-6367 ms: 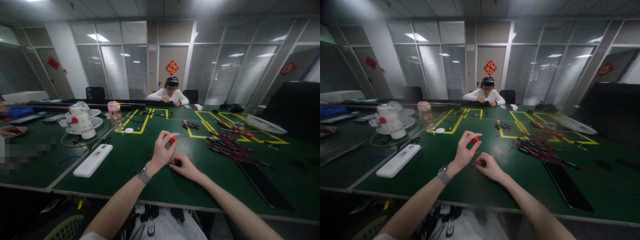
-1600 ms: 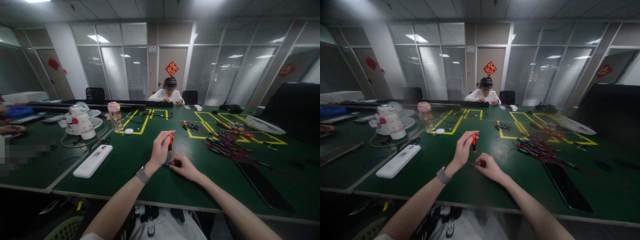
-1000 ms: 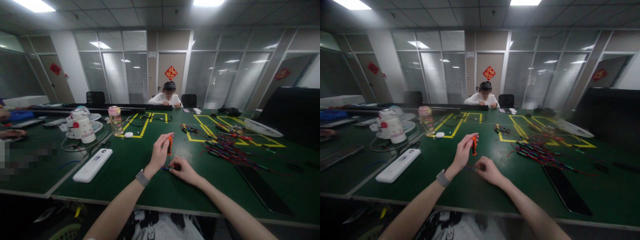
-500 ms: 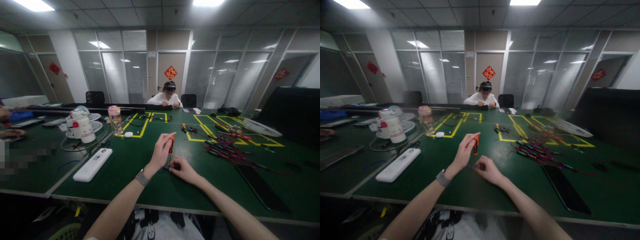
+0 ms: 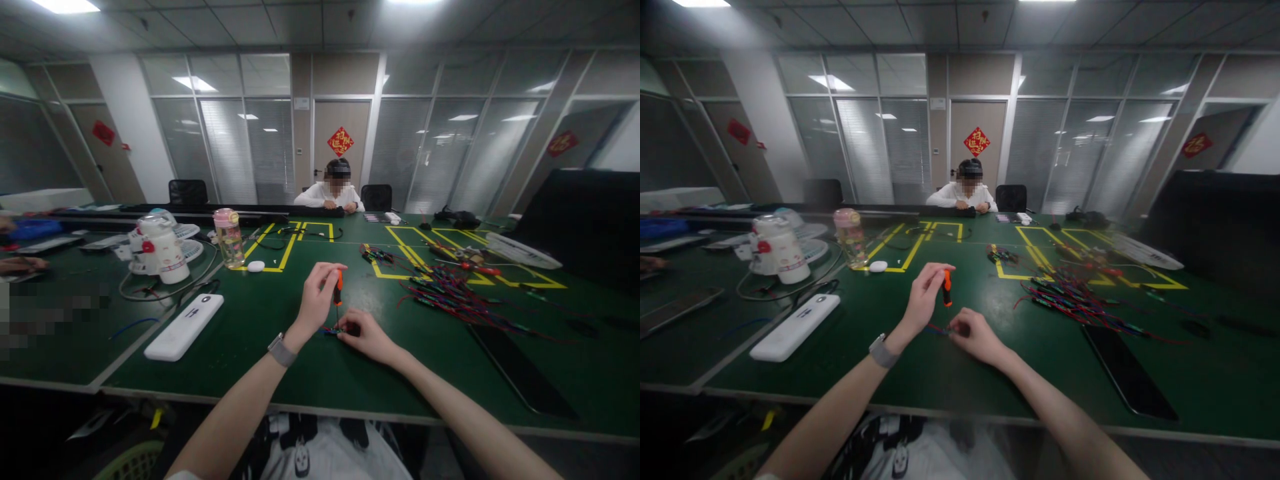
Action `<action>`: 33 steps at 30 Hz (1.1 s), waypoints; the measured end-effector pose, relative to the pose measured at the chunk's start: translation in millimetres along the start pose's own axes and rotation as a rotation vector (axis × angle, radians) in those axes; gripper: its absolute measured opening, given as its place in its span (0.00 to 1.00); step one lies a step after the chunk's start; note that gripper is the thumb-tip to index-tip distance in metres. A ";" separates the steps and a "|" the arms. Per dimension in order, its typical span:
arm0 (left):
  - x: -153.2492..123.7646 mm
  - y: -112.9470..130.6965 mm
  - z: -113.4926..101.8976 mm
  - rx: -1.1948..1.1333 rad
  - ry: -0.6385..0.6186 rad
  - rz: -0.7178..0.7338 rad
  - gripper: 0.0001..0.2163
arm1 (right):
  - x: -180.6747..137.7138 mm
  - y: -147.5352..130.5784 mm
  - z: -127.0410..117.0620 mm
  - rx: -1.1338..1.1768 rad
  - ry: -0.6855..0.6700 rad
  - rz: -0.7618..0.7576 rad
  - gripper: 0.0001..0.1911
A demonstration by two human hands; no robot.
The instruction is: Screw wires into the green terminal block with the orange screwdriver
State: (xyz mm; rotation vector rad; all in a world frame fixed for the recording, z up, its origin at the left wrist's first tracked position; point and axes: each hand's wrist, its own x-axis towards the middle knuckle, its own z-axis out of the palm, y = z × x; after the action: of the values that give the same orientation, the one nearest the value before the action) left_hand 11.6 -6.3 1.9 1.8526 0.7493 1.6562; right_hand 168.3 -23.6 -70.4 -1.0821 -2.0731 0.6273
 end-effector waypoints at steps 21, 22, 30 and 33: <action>-2.3 5.9 -1.2 0.122 -0.091 0.108 0.12 | 1.0 -1.9 -0.2 0.011 -0.014 0.010 0.07; -2.2 5.1 -1.3 0.146 -0.069 0.117 0.11 | 0.9 -1.7 -0.3 0.012 -0.012 0.011 0.07; -2.9 4.7 -1.6 0.230 -0.049 0.153 0.12 | 0.3 -1.2 0.1 0.023 -0.007 0.008 0.06; -2.7 6.3 -0.6 0.189 -0.103 0.186 0.14 | 0.5 0.0 0.6 0.027 -0.005 -0.002 0.06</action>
State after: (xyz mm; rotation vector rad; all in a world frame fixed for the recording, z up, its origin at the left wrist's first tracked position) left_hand 11.0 -12.7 4.6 2.1807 0.7304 1.6344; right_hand 167.6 -23.2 -70.6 -1.0644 -2.0634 0.6558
